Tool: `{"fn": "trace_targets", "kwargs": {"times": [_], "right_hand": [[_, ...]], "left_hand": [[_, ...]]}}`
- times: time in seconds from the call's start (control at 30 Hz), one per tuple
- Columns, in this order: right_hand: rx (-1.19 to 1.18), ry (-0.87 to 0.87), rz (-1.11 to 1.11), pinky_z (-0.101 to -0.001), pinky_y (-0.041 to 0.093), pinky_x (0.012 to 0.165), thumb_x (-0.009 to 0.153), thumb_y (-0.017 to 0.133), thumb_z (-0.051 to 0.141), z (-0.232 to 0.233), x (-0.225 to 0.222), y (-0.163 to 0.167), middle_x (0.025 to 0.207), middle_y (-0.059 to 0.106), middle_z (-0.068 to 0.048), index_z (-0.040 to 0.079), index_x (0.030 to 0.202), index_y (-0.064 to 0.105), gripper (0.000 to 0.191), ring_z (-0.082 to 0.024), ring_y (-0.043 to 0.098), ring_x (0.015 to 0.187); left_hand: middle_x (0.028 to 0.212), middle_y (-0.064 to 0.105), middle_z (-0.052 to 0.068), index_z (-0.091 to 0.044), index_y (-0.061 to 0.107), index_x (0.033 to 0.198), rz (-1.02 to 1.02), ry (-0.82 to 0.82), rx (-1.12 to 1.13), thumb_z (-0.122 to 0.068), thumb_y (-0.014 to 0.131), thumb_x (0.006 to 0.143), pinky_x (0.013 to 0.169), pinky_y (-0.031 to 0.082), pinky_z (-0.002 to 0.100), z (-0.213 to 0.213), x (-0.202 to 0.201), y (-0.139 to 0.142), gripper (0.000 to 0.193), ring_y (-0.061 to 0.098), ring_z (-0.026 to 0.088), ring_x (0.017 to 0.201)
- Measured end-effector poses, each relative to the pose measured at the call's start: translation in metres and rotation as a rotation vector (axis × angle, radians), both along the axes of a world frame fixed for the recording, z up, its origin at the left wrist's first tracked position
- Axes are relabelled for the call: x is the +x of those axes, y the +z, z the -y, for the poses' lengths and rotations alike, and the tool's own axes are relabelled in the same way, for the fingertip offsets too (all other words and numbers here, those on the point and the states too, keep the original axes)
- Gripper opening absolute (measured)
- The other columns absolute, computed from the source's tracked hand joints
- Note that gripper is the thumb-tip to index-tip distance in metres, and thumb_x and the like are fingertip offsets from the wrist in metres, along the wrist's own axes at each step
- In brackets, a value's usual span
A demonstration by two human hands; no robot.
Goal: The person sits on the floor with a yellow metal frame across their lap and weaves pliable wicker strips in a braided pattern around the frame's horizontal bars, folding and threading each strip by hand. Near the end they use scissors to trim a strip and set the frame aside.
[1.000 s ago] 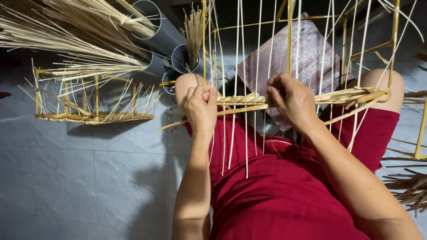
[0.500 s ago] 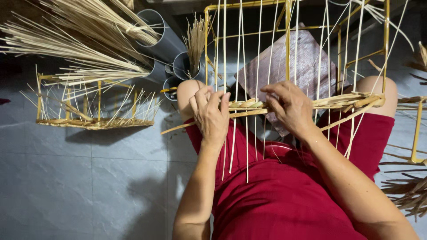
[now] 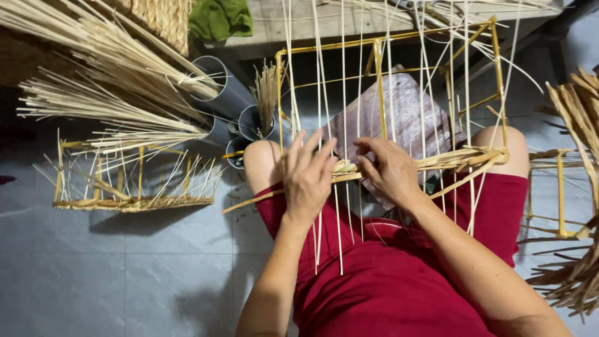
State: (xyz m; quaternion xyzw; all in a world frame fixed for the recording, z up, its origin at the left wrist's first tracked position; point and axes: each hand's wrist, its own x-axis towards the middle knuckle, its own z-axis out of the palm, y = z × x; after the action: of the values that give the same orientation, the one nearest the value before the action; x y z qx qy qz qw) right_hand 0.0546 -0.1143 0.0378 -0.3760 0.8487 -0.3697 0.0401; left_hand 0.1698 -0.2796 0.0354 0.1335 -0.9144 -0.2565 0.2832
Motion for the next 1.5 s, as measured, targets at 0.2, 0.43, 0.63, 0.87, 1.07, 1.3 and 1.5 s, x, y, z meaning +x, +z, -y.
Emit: {"fn": "trace_targets", "kwargs": {"times": [0.2,0.43,0.63,0.87,1.07,1.3,1.5], "right_hand": [[-0.042,0.032,0.039,-0.0387,0.055,0.079,0.087,0.073,0.012,-0.006,-0.004,0.006,0.115,0.074,-0.004,0.014,0.134,0.062,0.048,-0.027,0.069,0.093],[0.023,0.08,0.005,-0.0391,0.055,0.08,0.088,0.073,0.013,-0.011,-0.007,0.005,0.113,0.074,-0.004,0.018,0.139,0.061,0.052,-0.027,0.068,0.091],[-0.11,-0.107,0.145,-0.0362,0.061,0.079,0.1,0.066,0.018,-0.027,-0.028,-0.003,0.113,0.073,-0.011,0.015,0.133,0.063,0.032,-0.025,0.075,0.09],[0.456,-0.119,0.073,-0.0439,0.056,0.06,0.097,0.07,0.039,-0.007,-0.05,-0.001,0.079,0.075,-0.016,0.014,0.111,0.077,0.03,-0.034,0.072,0.069],[0.172,-0.028,0.232,-0.0385,0.056,0.065,0.097,0.074,0.029,0.015,-0.075,-0.016,0.083,0.075,-0.013,0.007,0.098,0.077,0.022,-0.028,0.071,0.069],[-0.093,-0.034,0.524,-0.0256,0.058,0.064,0.098,0.062,0.011,0.045,-0.117,-0.022,0.084,0.077,-0.004,0.002,0.103,0.069,0.012,-0.011,0.076,0.078],[-0.357,-0.024,0.496,-0.0249,0.054,0.057,0.106,0.064,0.011,0.062,-0.154,0.015,0.088,0.074,-0.003,0.004,0.111,0.07,0.011,-0.01,0.069,0.068]], "left_hand": [[0.143,0.062,0.007,-0.012,0.072,0.131,0.101,0.023,-0.073,-0.028,0.069,0.098,0.118,0.031,0.056,-0.012,-0.014,-0.012,0.037,0.047,0.036,0.143],[0.136,0.067,0.006,-0.013,0.071,0.126,0.103,-0.106,-0.109,-0.032,0.069,0.097,0.12,0.029,0.058,-0.027,0.0,-0.017,0.034,0.05,0.033,0.141],[0.136,0.07,0.001,-0.014,0.074,0.128,0.008,-0.06,-0.027,-0.02,0.07,0.103,0.124,0.037,0.054,-0.038,0.006,-0.025,0.026,0.057,0.026,0.138],[0.128,0.068,0.01,-0.008,0.075,0.116,-0.063,-0.24,-0.046,-0.022,0.076,0.09,0.111,0.041,0.05,-0.073,0.007,-0.021,0.029,0.059,0.031,0.124],[0.118,0.071,0.007,-0.008,0.076,0.113,-0.113,-0.248,0.04,-0.014,0.075,0.093,0.101,0.049,0.043,-0.085,0.02,-0.007,0.021,0.065,0.028,0.112],[0.115,0.075,0.009,-0.004,0.074,0.106,0.109,-0.205,0.122,-0.013,0.071,0.094,0.08,0.056,0.037,-0.107,0.024,-0.002,0.015,0.068,0.024,0.094],[0.102,0.072,0.008,-0.005,0.07,0.103,0.168,-0.243,0.206,-0.012,0.072,0.095,0.078,0.057,0.039,-0.117,0.027,0.006,0.01,0.07,0.027,0.093]]}}
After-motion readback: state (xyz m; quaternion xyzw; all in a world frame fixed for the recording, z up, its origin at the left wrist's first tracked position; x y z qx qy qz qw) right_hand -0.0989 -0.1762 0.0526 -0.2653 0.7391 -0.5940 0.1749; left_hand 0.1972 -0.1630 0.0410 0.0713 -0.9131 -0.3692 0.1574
